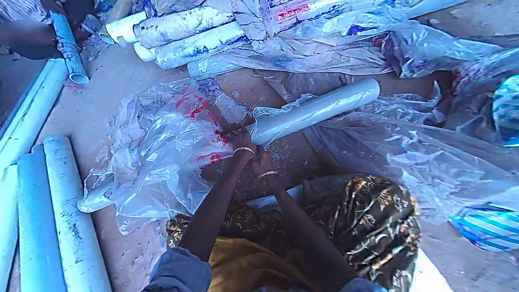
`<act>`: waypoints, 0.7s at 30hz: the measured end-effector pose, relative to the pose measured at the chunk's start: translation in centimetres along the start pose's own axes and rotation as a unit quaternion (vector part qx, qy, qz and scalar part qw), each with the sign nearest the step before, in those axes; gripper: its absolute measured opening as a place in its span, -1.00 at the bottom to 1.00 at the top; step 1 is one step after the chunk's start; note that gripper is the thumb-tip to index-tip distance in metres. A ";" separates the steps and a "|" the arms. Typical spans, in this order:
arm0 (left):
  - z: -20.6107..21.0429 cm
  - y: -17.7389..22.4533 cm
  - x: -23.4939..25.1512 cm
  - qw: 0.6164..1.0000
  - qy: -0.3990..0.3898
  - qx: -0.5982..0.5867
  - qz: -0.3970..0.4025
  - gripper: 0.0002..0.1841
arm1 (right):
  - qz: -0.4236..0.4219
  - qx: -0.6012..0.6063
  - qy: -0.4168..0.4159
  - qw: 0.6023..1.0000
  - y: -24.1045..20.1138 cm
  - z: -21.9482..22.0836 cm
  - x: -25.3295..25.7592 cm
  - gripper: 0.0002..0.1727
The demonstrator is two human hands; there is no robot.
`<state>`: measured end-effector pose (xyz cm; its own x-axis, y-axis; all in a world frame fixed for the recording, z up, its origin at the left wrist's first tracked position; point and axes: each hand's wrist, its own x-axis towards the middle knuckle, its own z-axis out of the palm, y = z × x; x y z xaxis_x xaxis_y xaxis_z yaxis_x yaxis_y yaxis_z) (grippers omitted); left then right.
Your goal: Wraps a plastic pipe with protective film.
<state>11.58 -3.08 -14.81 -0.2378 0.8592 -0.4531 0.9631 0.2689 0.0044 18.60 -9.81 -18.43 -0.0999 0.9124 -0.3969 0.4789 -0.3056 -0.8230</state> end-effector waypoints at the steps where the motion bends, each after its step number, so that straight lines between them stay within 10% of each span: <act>1: 0.2 -0.2 -0.1 1.000 0.012 -0.006 0.005 0.09 | -0.005 -0.029 -0.027 0.999 -0.2 -0.5 0.1 -0.40; 11: -1.4 -0.9 0.7 0.997 0.009 0.054 0.058 -0.62 | -0.003 -0.230 -0.097 0.968 -2.5 -0.4 2.4 -0.48; 15: -4.7 -4.5 6.5 0.991 0.025 -0.034 0.130 -0.70 | 0.004 -0.244 -0.102 0.964 0.7 0.6 0.7 -0.42; 21: -7.3 0.2 10.2 0.990 0.021 0.036 0.136 -0.70 | 0.003 -0.255 -0.079 0.964 2.4 2.2 -1.0 -0.44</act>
<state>8.40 8.86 -12.95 0.0277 0.9136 -0.4057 0.9984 -0.0050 0.0570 17.97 -12.05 -20.92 -0.2081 0.8452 -0.4922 0.8421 -0.1012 -0.5298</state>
